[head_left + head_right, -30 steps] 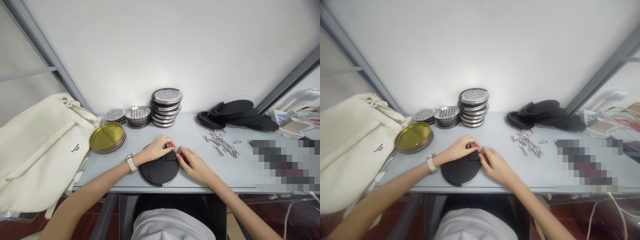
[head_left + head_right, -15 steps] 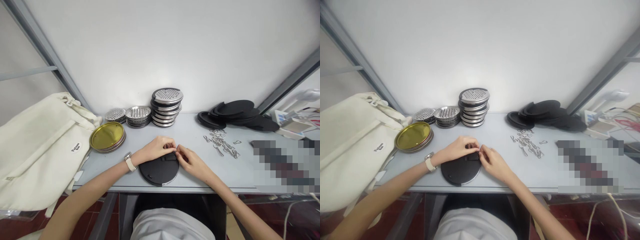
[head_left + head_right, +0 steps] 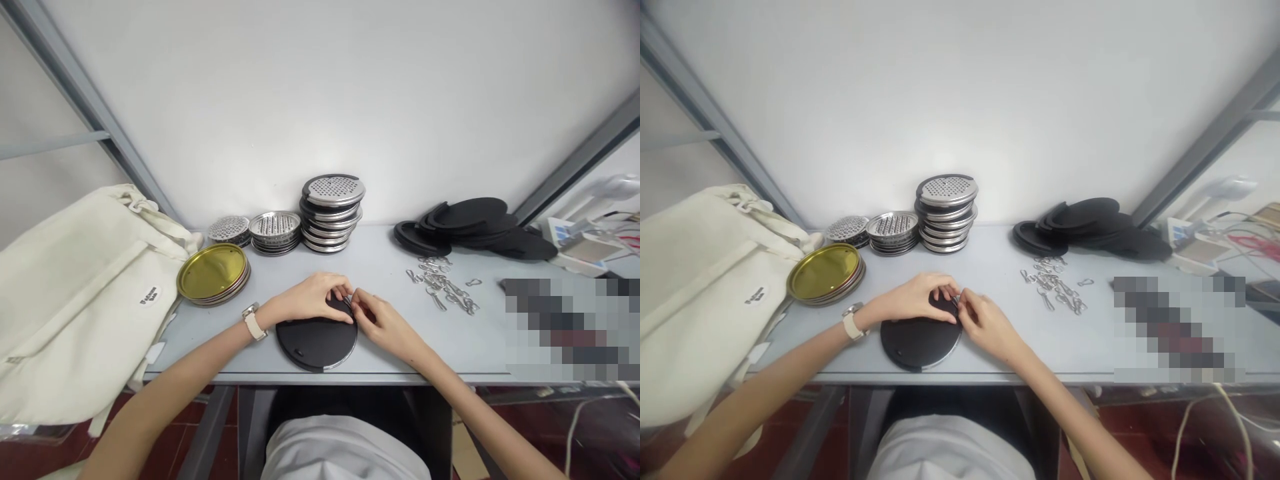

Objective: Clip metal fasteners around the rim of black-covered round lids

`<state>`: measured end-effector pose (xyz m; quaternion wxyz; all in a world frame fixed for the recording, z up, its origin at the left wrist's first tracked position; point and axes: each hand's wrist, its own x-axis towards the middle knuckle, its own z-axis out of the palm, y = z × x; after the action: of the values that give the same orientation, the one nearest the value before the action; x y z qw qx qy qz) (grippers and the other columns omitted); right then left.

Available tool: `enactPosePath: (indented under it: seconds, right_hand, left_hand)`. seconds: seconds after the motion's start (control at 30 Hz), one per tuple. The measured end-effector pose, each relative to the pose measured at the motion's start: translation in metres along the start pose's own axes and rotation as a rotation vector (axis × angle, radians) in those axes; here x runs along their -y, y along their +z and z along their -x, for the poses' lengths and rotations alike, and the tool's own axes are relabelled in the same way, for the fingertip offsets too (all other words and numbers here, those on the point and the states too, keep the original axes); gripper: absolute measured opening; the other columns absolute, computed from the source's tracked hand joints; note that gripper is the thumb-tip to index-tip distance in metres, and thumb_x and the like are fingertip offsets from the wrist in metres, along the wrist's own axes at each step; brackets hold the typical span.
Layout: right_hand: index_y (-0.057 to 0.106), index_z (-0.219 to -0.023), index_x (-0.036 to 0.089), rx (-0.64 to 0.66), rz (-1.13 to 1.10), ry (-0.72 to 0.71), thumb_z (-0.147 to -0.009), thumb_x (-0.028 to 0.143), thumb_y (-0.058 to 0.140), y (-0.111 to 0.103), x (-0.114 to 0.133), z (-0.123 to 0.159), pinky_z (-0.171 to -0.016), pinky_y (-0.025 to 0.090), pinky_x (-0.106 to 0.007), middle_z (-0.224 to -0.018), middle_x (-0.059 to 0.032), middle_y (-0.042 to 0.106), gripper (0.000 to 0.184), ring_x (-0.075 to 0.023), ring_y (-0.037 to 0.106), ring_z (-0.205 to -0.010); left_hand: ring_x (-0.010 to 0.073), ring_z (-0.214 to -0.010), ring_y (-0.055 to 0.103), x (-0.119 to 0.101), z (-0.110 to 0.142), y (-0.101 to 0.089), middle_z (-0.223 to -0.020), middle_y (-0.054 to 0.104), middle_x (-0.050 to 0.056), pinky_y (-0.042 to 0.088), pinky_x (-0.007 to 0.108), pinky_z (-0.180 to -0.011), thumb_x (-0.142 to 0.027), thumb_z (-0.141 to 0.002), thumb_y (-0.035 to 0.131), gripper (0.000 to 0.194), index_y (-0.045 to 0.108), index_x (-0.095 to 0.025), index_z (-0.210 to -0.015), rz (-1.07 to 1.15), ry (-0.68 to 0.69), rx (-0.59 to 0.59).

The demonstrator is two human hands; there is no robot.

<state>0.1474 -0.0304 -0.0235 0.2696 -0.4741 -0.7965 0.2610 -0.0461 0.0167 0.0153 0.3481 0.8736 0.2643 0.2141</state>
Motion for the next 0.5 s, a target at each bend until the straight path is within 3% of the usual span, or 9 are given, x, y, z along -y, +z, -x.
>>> enactPosePath:
  seconds: [0.17, 0.5]
  right_hand:
    - [0.041, -0.076, 0.022, -0.01, -0.016, 0.007, -0.092, 0.023, 0.036, 0.0, 0.0, 0.001, -0.054, 0.034, -0.024, -0.062, 0.004, 0.047, 0.017, -0.0133, 0.043, -0.056]
    - [0.043, -0.079, 0.022, 0.001, -0.049, 0.011, -0.094, 0.027, 0.035, 0.0, -0.002, 0.002, -0.055, 0.034, -0.025, -0.061, 0.0047, 0.047, 0.018, -0.0134, 0.044, -0.055]
  left_hand:
    - [0.0131, -0.079, 0.057, 0.0, 0.0, 0.002, -0.086, 0.063, 0.002, 0.046, 0.024, -0.073, -0.035, -0.066, 0.079, 0.041, 0.062, -0.015, -0.097, 0.012, 0.011, -0.024]
    - [0.013, -0.073, 0.052, -0.011, 0.003, 0.0, -0.076, 0.059, 0.0, 0.038, 0.024, -0.068, -0.035, -0.08, 0.067, 0.02, 0.062, -0.016, -0.082, -0.161, 0.038, 0.059]
